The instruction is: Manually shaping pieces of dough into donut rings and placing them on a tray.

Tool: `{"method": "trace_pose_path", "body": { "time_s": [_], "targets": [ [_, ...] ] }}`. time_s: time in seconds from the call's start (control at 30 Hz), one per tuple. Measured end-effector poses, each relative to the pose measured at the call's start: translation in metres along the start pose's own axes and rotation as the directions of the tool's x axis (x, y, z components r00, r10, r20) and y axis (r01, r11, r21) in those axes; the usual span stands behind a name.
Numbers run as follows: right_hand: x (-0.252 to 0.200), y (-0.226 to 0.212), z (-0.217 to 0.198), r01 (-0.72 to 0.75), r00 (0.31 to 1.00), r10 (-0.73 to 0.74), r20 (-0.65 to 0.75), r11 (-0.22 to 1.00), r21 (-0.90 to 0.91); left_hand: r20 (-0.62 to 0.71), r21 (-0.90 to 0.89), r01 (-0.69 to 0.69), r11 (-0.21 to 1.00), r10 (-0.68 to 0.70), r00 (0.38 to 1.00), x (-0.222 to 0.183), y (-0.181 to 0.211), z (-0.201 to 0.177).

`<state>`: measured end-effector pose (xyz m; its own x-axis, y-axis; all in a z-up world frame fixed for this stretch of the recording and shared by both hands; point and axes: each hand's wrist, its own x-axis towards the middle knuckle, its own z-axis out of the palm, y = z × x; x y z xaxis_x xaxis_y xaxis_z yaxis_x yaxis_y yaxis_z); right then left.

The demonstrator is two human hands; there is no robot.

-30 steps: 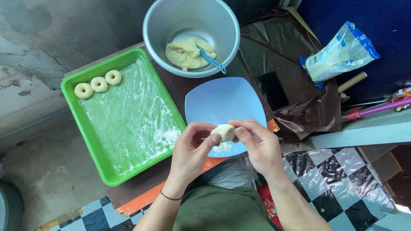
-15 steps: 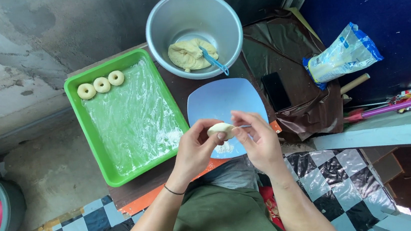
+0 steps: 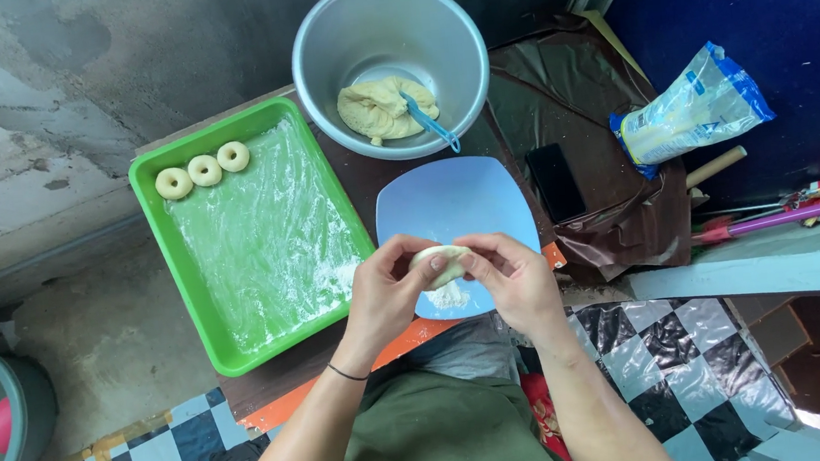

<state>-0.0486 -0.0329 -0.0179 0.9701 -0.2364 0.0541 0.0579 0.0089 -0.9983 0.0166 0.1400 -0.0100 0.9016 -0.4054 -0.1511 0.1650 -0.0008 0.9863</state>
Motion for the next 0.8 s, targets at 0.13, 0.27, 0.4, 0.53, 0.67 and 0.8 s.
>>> {"method": "trace_pose_path", "body": {
  "time_s": [0.13,0.27,0.4,0.53,0.67,0.8],
  "targets": [
    [-0.001,0.007,0.005,-0.041,0.998,0.044,0.054,0.998,-0.056,-0.157,-0.031,-0.024,0.999,0.019,0.987,0.001,-0.004,0.009],
    [0.009,0.009,-0.006,-0.014,0.999,0.009,-0.035,0.989,-0.145,-0.076,-0.060,0.005,0.998,-0.009,0.997,-0.001,0.010,0.014],
    [0.008,-0.005,-0.005,-0.037,0.998,0.045,0.052,0.989,-0.142,0.004,-0.008,0.004,1.000,-0.004,1.000,0.002,-0.003,0.010],
    [0.011,-0.001,-0.002,-0.081,0.994,0.082,0.075,0.997,-0.009,-0.106,0.007,-0.041,0.999,0.042,0.993,0.008,-0.013,0.007],
    [0.011,0.014,0.009,-0.085,0.994,0.082,0.070,0.996,0.039,-0.145,-0.108,-0.038,0.993,0.022,0.989,0.007,-0.010,0.016],
    [0.011,0.014,0.006,-0.051,0.998,0.050,0.045,0.999,0.008,-0.214,-0.155,-0.033,0.987,-0.001,0.977,0.017,-0.040,0.000]
  ]
}}
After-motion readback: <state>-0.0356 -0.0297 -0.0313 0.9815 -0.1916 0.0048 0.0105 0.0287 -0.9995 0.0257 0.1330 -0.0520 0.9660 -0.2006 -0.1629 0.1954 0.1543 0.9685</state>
